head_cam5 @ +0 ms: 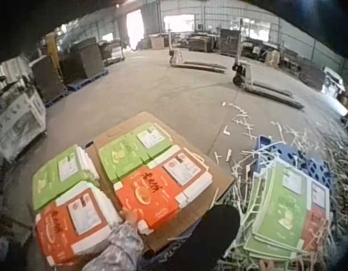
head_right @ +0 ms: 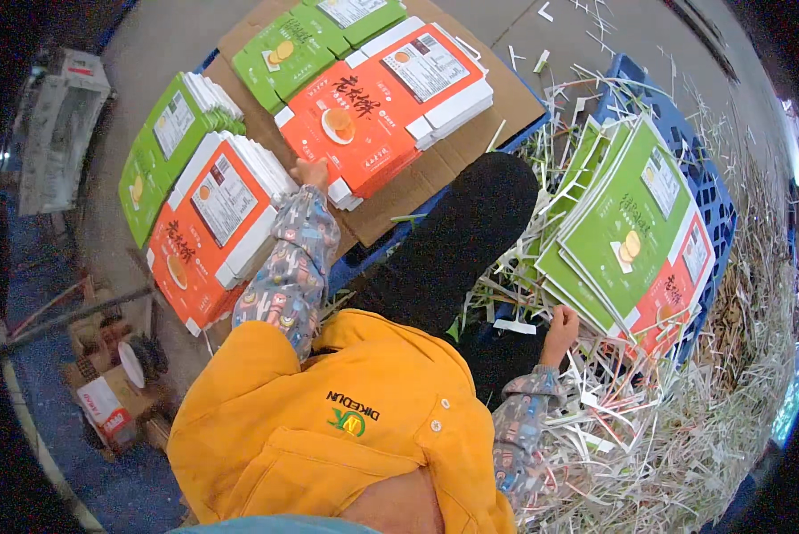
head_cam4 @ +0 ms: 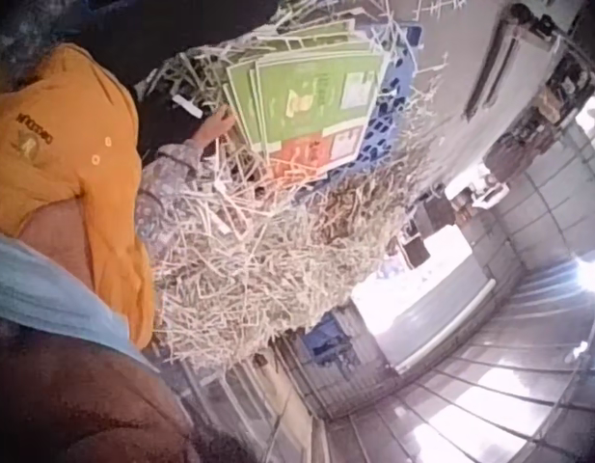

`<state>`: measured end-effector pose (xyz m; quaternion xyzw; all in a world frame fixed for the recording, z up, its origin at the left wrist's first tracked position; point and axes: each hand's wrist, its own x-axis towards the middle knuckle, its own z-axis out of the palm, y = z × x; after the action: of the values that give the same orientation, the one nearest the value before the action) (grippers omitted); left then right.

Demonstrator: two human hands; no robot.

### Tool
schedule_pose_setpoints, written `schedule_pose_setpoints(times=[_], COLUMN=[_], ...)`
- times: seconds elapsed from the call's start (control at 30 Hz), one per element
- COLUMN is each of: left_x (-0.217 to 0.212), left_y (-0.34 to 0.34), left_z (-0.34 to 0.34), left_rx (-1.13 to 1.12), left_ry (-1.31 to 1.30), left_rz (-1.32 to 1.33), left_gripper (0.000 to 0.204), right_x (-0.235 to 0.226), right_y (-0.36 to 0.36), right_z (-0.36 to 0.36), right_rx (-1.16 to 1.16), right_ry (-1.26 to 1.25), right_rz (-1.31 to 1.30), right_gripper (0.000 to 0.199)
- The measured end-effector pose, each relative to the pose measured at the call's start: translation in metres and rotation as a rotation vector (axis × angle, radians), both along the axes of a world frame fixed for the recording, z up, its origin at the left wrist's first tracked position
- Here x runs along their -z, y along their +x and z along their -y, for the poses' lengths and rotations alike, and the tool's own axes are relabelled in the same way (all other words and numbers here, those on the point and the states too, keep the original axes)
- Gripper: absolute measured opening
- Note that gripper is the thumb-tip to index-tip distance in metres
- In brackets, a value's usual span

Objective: Sorting and inspecting flat-packed cardboard food boxes from a pallet area.

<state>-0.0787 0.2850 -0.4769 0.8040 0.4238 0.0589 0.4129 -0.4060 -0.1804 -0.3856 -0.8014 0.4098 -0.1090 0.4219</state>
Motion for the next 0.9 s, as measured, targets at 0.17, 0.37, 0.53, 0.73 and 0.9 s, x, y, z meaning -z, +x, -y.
schedule_pose_setpoints(times=[0.17, 0.37, 0.53, 0.73, 0.9], left_x=[0.022, -0.076, -0.198, -0.074, -0.026], left_y=[0.014, 0.040, -0.002, -0.108, -0.136], left_z=[0.026, 0.103, 0.288, 0.398, 0.405], left_rx=[0.163, 0.410, 1.077, 1.317, 1.244], left_ry=[0.227, -0.040, -0.630, -0.827, -0.855], left_rz=[-0.293, 0.692, 0.658, -0.045, -0.142], left_gripper=[0.059, 0.044, 0.022, 0.020, 0.035], right_x=[0.007, 0.019, 0.006, -0.008, 0.003], right_y=[-0.017, 0.008, 0.021, 0.047, 0.063], right_z=[-0.005, -0.029, -0.016, -0.006, 0.021], right_rx=[0.014, 0.044, 0.314, 0.582, 0.561], right_ry=[-0.043, 0.001, 0.352, 0.888, 0.938], right_rz=[-0.025, 0.047, 0.266, 0.748, 0.735], right_gripper=[0.020, 0.015, 0.013, 0.017, 0.025])
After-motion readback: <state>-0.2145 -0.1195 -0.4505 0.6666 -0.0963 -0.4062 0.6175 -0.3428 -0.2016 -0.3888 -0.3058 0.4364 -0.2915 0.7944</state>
